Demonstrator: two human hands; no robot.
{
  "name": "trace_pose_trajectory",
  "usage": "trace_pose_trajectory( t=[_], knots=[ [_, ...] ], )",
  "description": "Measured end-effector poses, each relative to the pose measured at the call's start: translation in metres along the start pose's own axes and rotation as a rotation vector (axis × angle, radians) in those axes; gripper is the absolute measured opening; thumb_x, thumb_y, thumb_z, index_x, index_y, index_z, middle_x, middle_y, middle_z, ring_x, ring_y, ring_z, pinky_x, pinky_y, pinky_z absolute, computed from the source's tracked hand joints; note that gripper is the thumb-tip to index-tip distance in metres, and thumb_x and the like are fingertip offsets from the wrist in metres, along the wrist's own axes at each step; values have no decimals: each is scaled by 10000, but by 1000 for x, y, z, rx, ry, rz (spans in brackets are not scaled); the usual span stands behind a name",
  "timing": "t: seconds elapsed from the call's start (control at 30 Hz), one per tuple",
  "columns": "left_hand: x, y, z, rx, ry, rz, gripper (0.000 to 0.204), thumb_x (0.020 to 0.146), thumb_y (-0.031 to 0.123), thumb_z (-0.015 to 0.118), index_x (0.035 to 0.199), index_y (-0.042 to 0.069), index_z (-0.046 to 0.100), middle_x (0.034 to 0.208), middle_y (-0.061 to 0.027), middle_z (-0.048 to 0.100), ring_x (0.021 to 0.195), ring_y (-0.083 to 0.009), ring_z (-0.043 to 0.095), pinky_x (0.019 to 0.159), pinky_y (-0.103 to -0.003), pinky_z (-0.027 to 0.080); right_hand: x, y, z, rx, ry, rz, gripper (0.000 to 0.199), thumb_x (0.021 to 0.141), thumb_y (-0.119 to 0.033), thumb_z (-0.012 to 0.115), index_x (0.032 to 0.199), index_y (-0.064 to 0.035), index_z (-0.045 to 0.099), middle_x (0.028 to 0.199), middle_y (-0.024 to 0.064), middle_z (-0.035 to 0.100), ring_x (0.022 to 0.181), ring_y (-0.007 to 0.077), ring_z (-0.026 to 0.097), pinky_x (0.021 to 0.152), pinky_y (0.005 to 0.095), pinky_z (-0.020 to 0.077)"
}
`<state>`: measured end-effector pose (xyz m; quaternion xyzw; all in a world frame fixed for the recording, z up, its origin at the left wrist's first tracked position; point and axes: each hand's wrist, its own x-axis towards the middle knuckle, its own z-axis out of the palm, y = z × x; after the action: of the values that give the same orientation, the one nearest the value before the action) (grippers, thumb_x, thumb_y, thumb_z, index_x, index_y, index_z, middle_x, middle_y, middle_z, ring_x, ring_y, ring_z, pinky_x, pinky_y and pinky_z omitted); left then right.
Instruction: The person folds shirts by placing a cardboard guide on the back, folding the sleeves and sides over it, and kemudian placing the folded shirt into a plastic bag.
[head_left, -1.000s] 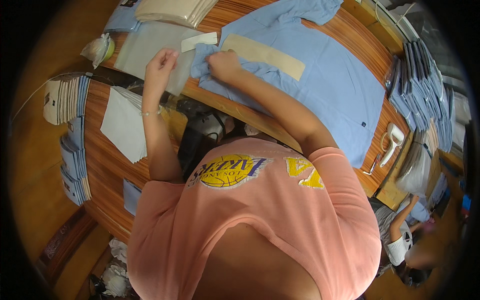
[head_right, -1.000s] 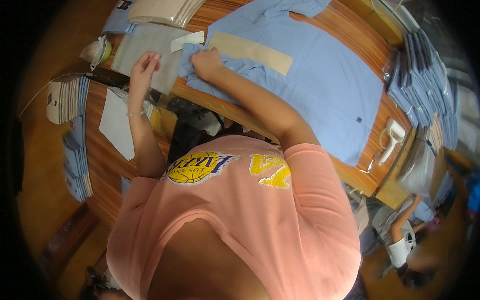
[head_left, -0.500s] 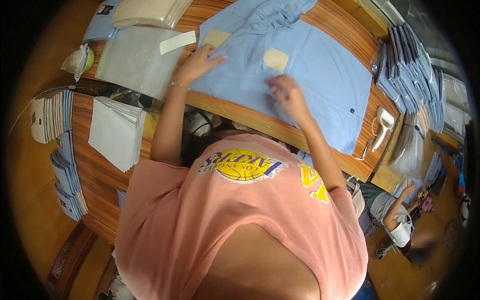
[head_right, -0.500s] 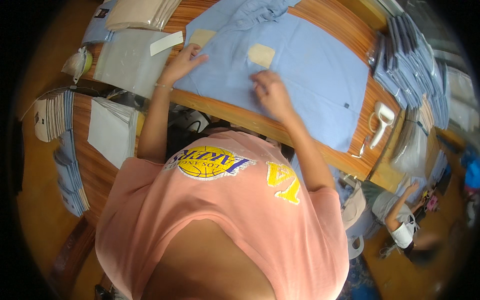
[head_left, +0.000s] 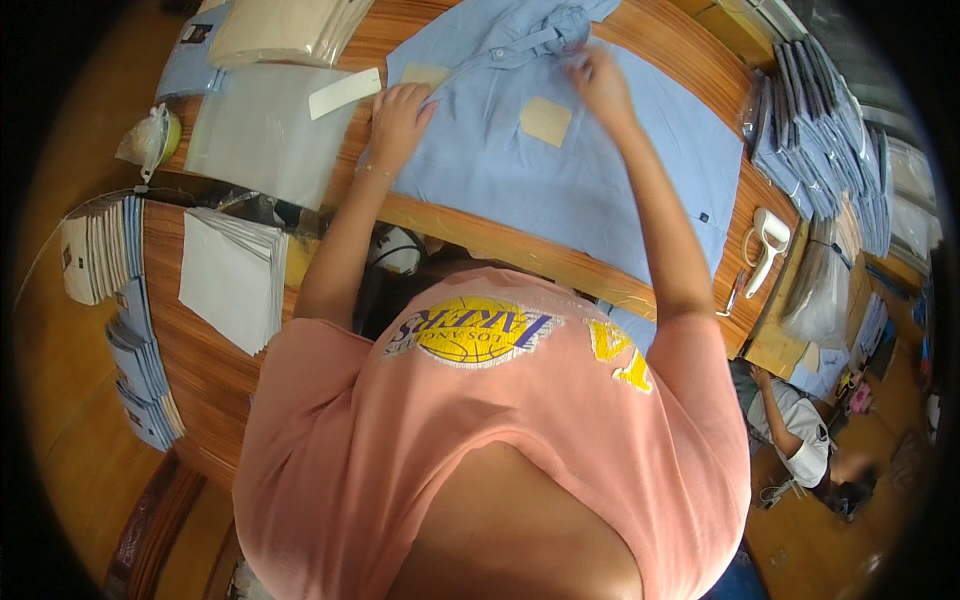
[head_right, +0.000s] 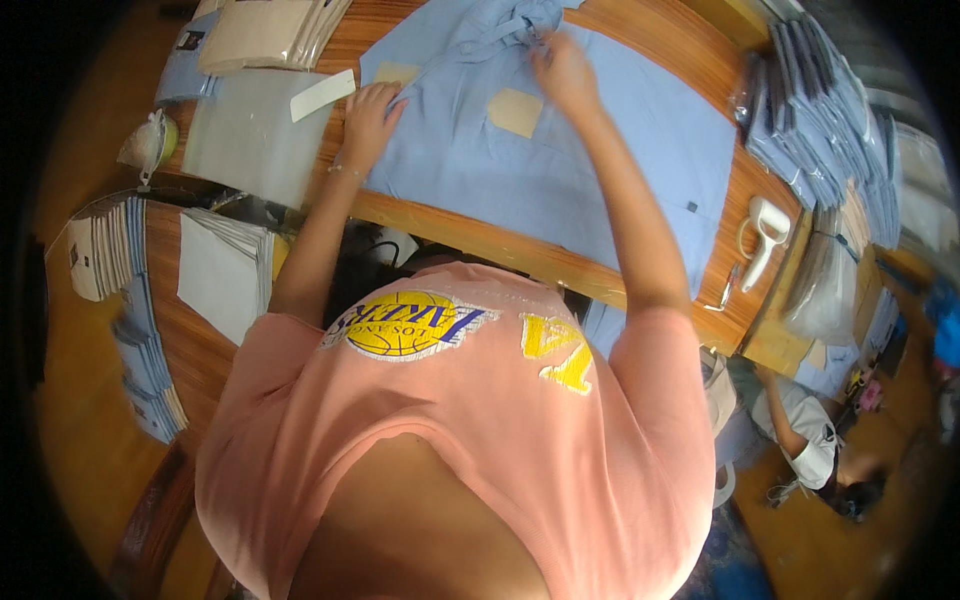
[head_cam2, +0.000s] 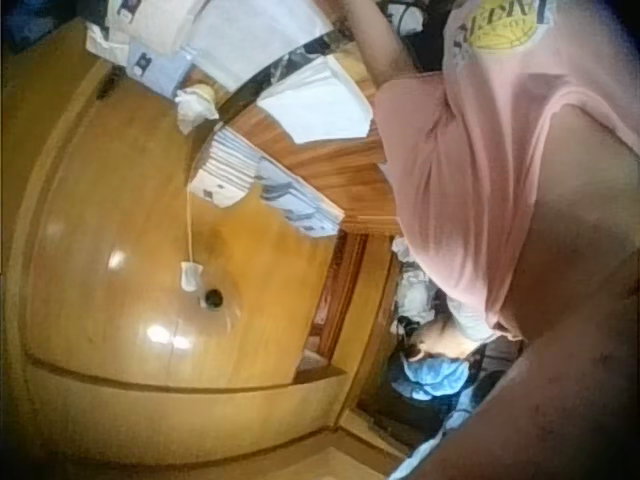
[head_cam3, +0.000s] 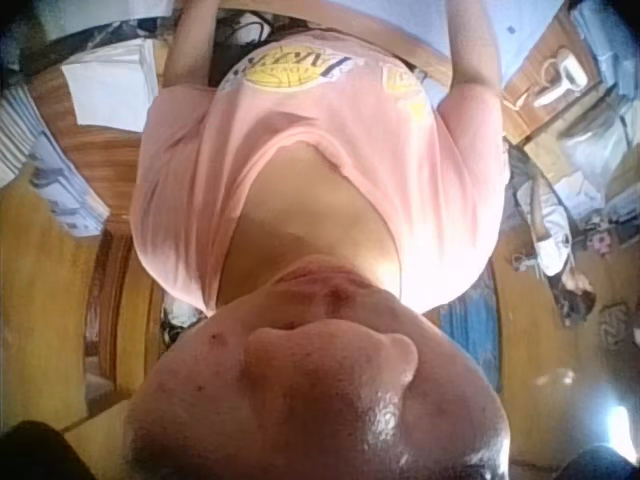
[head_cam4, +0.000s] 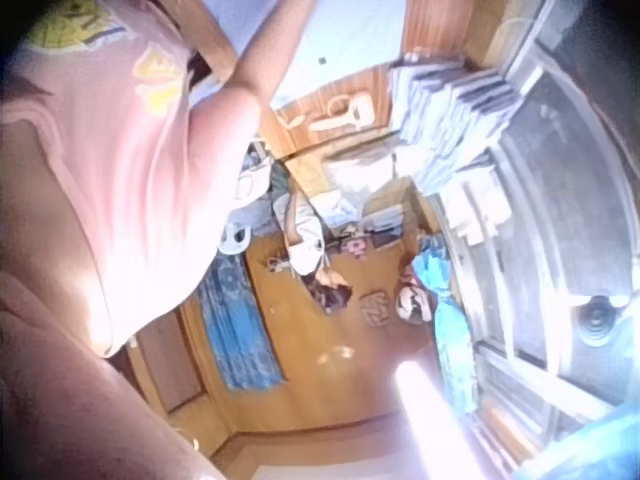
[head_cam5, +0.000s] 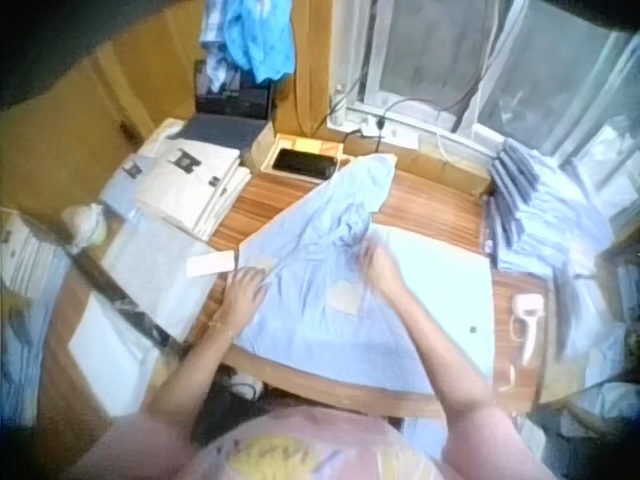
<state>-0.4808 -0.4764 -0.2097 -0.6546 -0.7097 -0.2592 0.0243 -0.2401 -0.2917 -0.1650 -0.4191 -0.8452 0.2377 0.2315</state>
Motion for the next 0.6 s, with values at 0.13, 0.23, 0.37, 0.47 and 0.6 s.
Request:
trace_pose_trajectory(
  t=[0.13,0.23,0.37,0.47,0.6],
  knots=[
    [12,9,2,-40,37,-11,264,819,229,630,1011,53,588,1009,-83,621,984,-248,547,877,-380,363,89,74,33,-21,232,333,516,703,-206,657,1159,-68,458,1064,229,543,883,330,598,790,391,477],
    [5,5,2,-56,57,-23,259,810,224,641,1009,66,588,986,-68,619,972,-230,549,876,-373,354,117,53,19,-246,-86,272,272,816,-107,593,1069,-8,579,919,123,627,713,186,563,659,298,463],
    [5,4,2,3,32,36,231,798,218,649,966,69,591,951,-56,609,954,-213,547,884,-369,339,134,57,-32,260,187,158,151,735,-136,596,792,-1,633,738,153,652,675,223,602,629,323,473],
    [4,6,-3,45,79,65,185,785,222,657,881,74,601,926,-43,602,932,-208,544,867,-364,346,91,47,-89,483,32,-65,208,795,-92,569,989,-24,602,888,93,645,696,176,567,646,285,458],
    [6,41,-45,-109,-84,56,224,822,297,617,784,76,628,941,-49,611,883,-223,563,791,-338,406,-7,-11,-126,445,-96,-52,333,759,50,517,1074,-31,588,951,134,600,824,252,577,721,288,452]
  ],
)
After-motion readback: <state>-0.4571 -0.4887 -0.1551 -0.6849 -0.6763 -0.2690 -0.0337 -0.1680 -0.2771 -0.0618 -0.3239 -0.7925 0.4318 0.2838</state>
